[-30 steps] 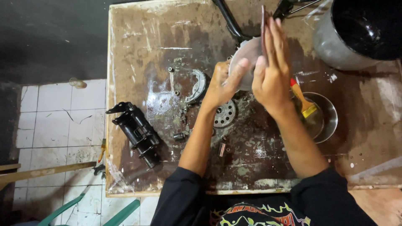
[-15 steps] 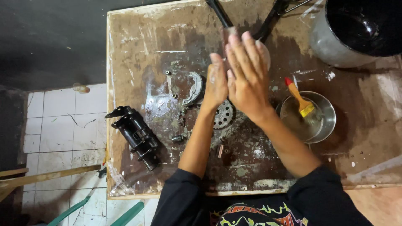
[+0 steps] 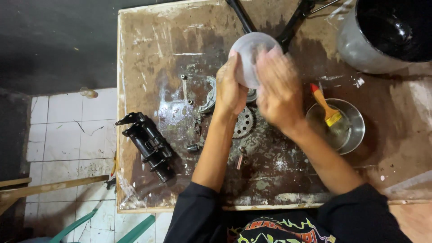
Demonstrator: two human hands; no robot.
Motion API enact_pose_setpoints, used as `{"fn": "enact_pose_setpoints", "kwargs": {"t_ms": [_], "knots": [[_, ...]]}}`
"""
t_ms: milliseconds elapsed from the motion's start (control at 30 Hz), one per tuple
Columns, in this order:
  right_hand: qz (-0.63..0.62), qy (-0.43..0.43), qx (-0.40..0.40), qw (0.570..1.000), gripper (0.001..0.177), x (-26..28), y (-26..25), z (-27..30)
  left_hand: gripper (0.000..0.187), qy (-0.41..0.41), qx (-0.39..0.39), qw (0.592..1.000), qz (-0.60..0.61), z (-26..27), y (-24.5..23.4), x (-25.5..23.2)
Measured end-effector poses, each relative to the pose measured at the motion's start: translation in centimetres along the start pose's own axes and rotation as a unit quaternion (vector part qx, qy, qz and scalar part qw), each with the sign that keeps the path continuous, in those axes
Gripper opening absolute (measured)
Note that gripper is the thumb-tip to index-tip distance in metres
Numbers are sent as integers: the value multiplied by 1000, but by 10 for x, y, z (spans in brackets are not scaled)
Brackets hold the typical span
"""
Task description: The person cleans various disassembled mechanical parts on a wooden table using a brush and a liquid from a metal bowl. They scrub a cylindrical component, a gear, and a circular disc, then wipe the disc with their hands.
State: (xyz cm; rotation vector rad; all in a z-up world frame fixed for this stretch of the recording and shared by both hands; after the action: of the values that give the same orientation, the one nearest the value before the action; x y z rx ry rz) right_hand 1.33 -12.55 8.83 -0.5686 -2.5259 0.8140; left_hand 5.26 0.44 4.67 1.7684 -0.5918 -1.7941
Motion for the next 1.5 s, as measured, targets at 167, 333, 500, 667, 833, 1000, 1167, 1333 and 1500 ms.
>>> {"fn": "enact_pose_setpoints", "kwargs": {"t_ms": [167,333,500,667,833,1000,1167,1333,1500], "knots": [[14,-67,55,996,45,3,8,13,45,49,-1,999,-19,-4,-17,6],[21,18,9,1000,45,-14,4,9,38,82,38,996,-20,-6,-23,12],[19,-109,72,991,42,23,11,22,39,33,30,998,42,-9,-32,10],[-6,10,-1,1000,46,5,1,9,41,40,41,998,39,3,-12,-7],[-11,-60,47,997,46,47,-2,9,40,40,12,999,35,-4,-29,-2],[41,48,-9,998,46,7,-22,-7,39,17,82,996,5,8,-11,-15],[27,-13,12,999,47,33,-5,17,34,36,83,996,24,-5,-31,5],[-3,78,-81,994,47,-16,-13,22,34,49,71,996,-5,7,-14,-9],[-364,253,-155,883,45,-56,-13,34,46,38,105,993,-42,5,-8,-8]]}}
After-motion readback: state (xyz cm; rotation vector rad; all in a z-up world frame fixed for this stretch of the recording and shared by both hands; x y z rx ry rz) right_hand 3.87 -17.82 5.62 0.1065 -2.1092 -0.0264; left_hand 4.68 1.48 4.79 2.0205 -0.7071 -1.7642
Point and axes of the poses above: each hand's wrist, its own z-axis away from the middle knuckle, its own y-axis out of the palm, x = y × z, the point moved 6 cm from there along -z, towards the middle knuckle, and after that the axes turned 9 degrees about -z, right-handed, at the moved point
